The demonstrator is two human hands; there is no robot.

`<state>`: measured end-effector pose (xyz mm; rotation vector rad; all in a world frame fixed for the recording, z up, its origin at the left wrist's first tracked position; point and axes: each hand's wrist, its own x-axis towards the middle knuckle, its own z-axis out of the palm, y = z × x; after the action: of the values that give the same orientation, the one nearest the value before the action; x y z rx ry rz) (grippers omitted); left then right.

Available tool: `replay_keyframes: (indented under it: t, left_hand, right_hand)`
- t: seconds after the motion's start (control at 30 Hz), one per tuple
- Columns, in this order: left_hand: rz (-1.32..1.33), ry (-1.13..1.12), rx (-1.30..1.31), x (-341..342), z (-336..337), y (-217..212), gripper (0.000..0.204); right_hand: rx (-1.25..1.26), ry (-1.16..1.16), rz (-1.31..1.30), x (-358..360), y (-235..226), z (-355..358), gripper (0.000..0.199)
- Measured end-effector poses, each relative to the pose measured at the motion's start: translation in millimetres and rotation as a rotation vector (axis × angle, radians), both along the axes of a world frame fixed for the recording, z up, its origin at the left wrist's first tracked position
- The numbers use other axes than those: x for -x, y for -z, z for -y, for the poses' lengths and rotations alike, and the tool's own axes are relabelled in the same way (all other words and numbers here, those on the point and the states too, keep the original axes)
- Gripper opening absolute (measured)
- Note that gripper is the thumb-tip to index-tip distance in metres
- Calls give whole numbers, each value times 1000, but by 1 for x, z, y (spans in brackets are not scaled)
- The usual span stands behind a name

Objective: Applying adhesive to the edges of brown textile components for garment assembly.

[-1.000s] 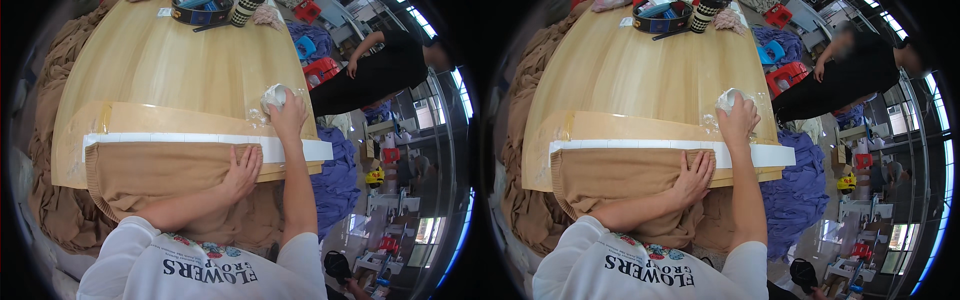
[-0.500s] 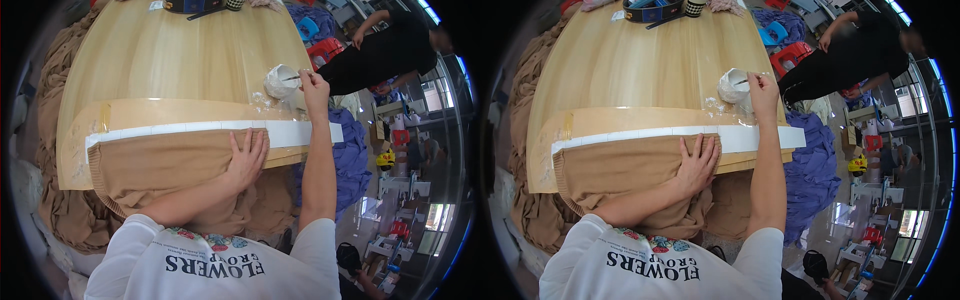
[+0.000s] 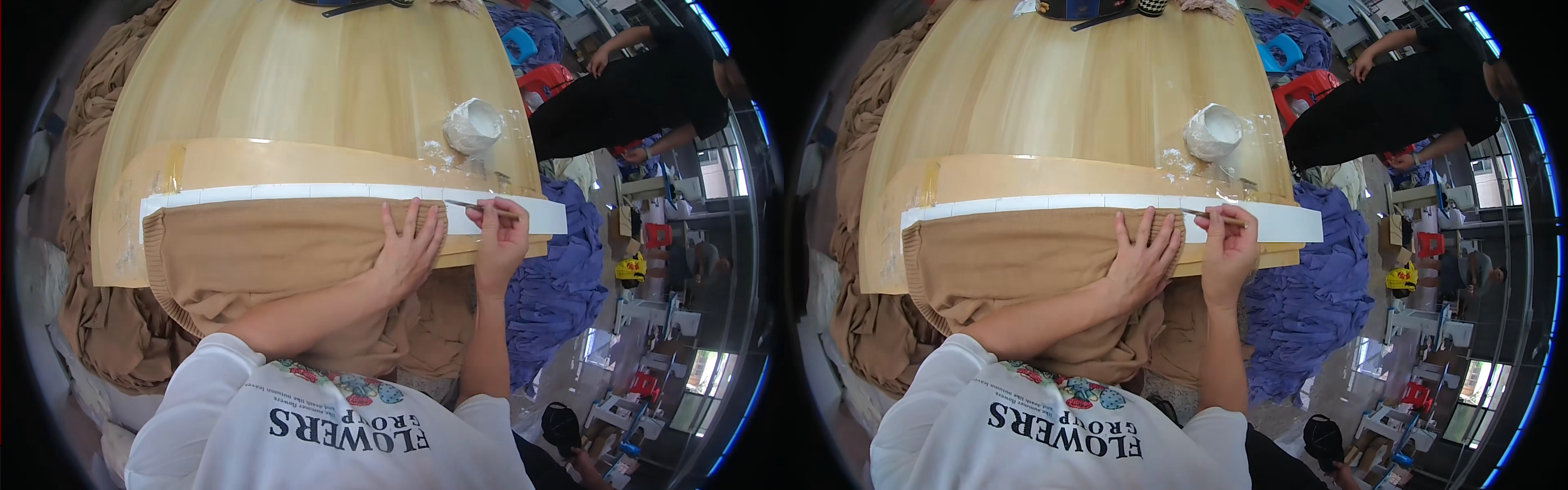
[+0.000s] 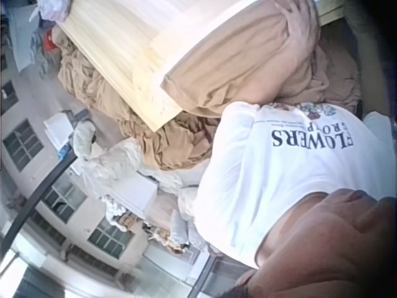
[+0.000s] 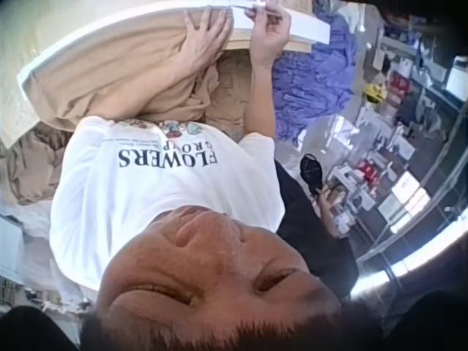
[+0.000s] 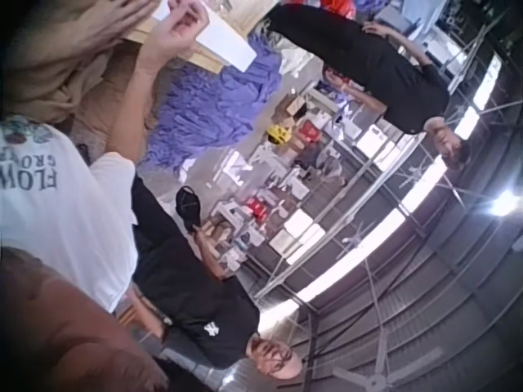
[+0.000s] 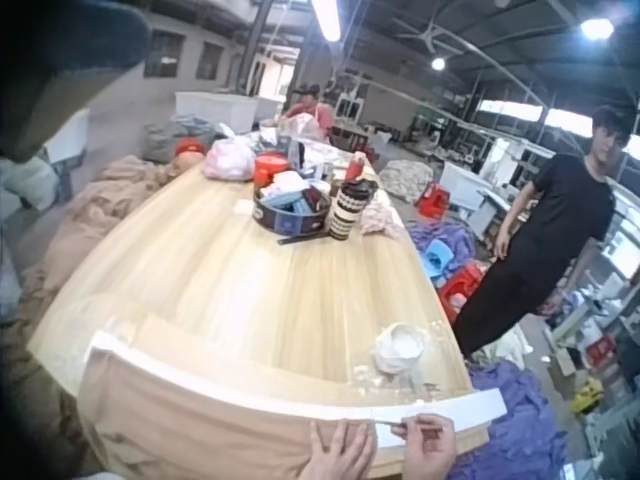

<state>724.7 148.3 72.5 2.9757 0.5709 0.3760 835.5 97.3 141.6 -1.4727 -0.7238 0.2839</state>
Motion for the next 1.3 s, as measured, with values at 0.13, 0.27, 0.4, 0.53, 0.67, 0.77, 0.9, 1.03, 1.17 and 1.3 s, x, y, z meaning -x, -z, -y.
replay_keyframes:
  t: [0.13, 0.27, 0.4, 0.53, 0.67, 0.77, 0.9, 1.03, 1.17, 1.3]
  left_hand:
    - [22, 3, 1, -1, -1, 1, 66]
    - [20, -7, -22, -4, 0, 5, 66]
    - [43, -16, -14, -5, 2, 7, 66]
    - [18, 24, 45, -2, 0, 3, 53]
    - [-82, -40, 44, -8, 5, 8, 51]
    - [-127, -98, -110, -9, 11, 22, 50]
    - [-228, -215, -410, -19, 19, 36, 49]
    - [-365, -342, -714, -34, 29, 52, 48]
    - [-509, -447, -1019, -39, 17, 49, 46]
    - [-177, -386, -727, -43, 20, 71, 44]
  right_hand:
    - [51, -8, 34, 11, 15, 3, 9]
    - [93, -50, 75, 13, 26, 1, 8]
    - [153, -61, 69, 14, 26, -3, 7]
    - [59, -87, 90, 24, 18, -8, 9]
    - [11, -183, 95, 53, 14, -26, 9]
    - [147, -207, 194, 57, 28, -37, 9]
    - [211, -232, 222, 60, 25, -45, 9]
    - [126, -193, 232, 77, 15, -50, 9]
    - [116, -349, 351, 103, 10, -70, 11]
    - [341, -503, 367, 119, 14, -86, 8]
